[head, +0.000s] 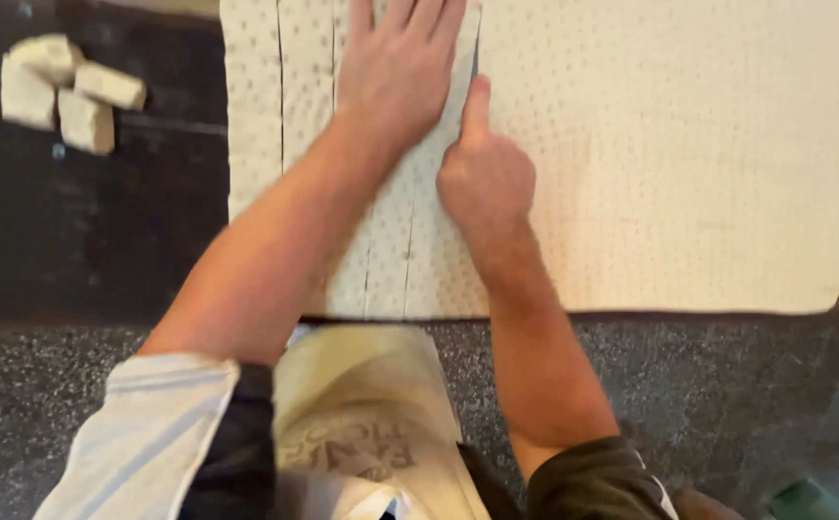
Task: Preparing a knife at a sink and then cutting a large sheet of dough into small squares on a wooden workbench.
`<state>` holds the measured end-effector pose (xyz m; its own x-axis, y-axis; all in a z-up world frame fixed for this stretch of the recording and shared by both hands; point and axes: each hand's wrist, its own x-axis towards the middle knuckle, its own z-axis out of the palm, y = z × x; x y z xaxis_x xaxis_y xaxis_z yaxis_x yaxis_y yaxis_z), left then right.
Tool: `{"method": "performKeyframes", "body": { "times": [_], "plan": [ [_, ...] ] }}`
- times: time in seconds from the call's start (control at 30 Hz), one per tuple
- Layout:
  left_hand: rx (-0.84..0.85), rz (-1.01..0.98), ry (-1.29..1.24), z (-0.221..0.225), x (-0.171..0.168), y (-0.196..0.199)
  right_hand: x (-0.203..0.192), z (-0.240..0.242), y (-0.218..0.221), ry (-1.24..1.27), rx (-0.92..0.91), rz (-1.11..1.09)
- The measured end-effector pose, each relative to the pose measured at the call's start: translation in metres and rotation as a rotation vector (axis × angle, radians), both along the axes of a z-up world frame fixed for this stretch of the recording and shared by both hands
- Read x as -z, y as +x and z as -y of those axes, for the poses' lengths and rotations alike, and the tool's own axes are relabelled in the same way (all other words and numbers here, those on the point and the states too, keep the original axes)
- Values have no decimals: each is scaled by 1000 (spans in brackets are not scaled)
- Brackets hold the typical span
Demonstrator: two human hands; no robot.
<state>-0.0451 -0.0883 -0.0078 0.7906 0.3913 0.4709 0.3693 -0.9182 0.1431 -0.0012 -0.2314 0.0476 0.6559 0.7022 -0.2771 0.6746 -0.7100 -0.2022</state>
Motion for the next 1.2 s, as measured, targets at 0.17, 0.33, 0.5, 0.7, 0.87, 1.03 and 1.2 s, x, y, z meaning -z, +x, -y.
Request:
{"method": "performKeyframes", "body": {
  "times": [0.17, 0.33, 0.5, 0.7, 0.87, 1.03, 1.2],
  "plan": [
    [65, -250, -207, 121, -26, -129, 8, 78, -70, 26, -47, 63],
    [67, -249, -208, 177, -28, -170, -7, 148, -150, 0, -51, 100],
    [32, -498, -267, 182, -32, -167, -17, 249, -230, 27, -134, 198],
    [331, -617, -214, 174, -54, -166, -54, 289, -203, 200, 190, -69],
    [352, -245, -271, 164, -43, -159, -51, 157, -78, 494, 199, -11],
    [169, -83, -251, 82, -49, -72, -14, 15, 48, 442, 147, 32],
    [-10, 43, -221, -7, -39, 44, 36, -49, 111, 472, 1, 174]
  ]
}}
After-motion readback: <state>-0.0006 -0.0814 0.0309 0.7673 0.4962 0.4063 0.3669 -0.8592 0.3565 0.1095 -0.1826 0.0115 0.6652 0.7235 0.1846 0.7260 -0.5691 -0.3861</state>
